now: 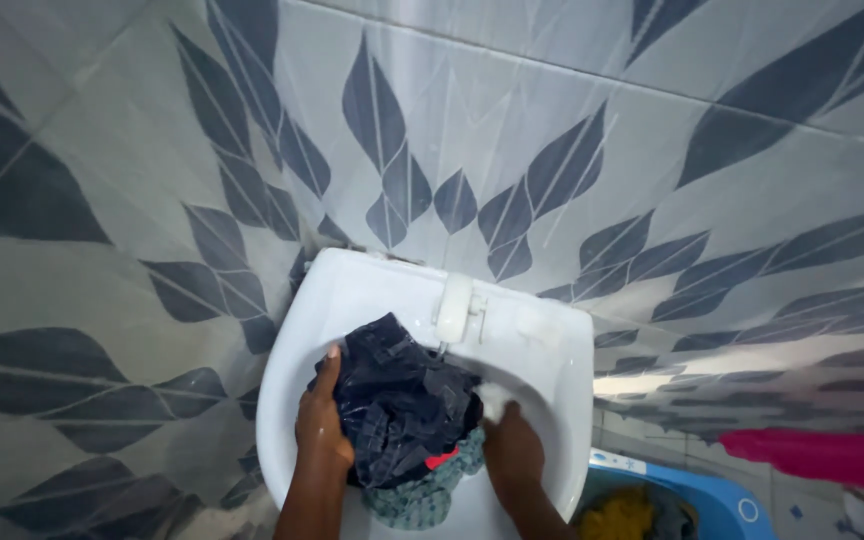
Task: Hand washing several pieces of dark clothing in a bathroom sink.
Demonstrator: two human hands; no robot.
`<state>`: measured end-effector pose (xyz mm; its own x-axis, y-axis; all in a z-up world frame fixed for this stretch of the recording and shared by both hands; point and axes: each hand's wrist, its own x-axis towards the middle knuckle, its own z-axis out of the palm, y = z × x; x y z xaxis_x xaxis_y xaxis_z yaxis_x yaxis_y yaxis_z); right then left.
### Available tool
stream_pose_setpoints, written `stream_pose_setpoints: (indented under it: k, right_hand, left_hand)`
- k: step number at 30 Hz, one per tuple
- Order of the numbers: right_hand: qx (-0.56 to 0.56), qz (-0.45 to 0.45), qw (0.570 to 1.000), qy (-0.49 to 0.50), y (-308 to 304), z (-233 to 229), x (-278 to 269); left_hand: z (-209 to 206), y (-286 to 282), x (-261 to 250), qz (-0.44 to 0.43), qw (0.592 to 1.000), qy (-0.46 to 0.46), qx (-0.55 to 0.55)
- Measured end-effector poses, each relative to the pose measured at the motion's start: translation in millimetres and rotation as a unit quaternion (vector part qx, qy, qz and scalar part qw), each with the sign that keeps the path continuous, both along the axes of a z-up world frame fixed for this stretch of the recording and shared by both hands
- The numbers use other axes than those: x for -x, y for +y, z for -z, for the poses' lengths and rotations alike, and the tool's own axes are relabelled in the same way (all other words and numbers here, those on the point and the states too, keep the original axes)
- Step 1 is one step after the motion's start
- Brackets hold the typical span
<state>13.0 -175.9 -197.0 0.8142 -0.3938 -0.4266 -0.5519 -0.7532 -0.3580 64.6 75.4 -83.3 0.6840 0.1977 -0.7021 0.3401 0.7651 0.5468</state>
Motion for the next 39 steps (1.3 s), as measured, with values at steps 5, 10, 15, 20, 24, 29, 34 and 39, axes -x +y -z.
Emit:
stream_pose_setpoints:
  k: [5,10,15,20,24,29,34,39]
  right_hand:
    - [0.083,-0.087,0.993,-0.015,5.8,6.2,-1.9]
    - [-0.074,-0.024,0.996,-0.053,-16.1,76.6,-29.0]
    - [-0.248,-0.132,0.959,0.025,-19.1,4.2,-38.2]
    - [-0.177,-0.201,0.955,-0.124,-24.1,-46.1,-26.6]
    - [-0.444,0.106,0.874,-0.167,-18.4,-113.7,-35.6]
    - [-0.765,0.142,0.616,-0.121,31.7,-102.4,-53.3]
    - [-0.846,0.257,0.460,-0.084,53.8,-88.1,-76.7]
    - [-0.497,-0.268,0.780,-0.270,68.4,-86.3,-67.8]
  left_hand:
    - [1.3,2.9,5.7,0.019,0.999,0.029,-0.003]
    - [-16.3,0.9,13.2,0.120,0.992,0.034,0.006]
    - [-10.7,2.6,22.0,0.293,0.955,0.003,0.040]
    - [-5.1,46.1,29.3,0.383,0.920,-0.071,0.045]
    - [-76.5,57.7,20.8,0.368,0.927,-0.062,0.042]
    - [107.0,54.6,18.6,0.291,0.947,-0.105,0.091]
    - [124.1,-3.3,30.8,0.242,0.959,-0.100,0.108]
    - [50.9,-40.8,14.0,0.122,0.977,-0.026,0.173]
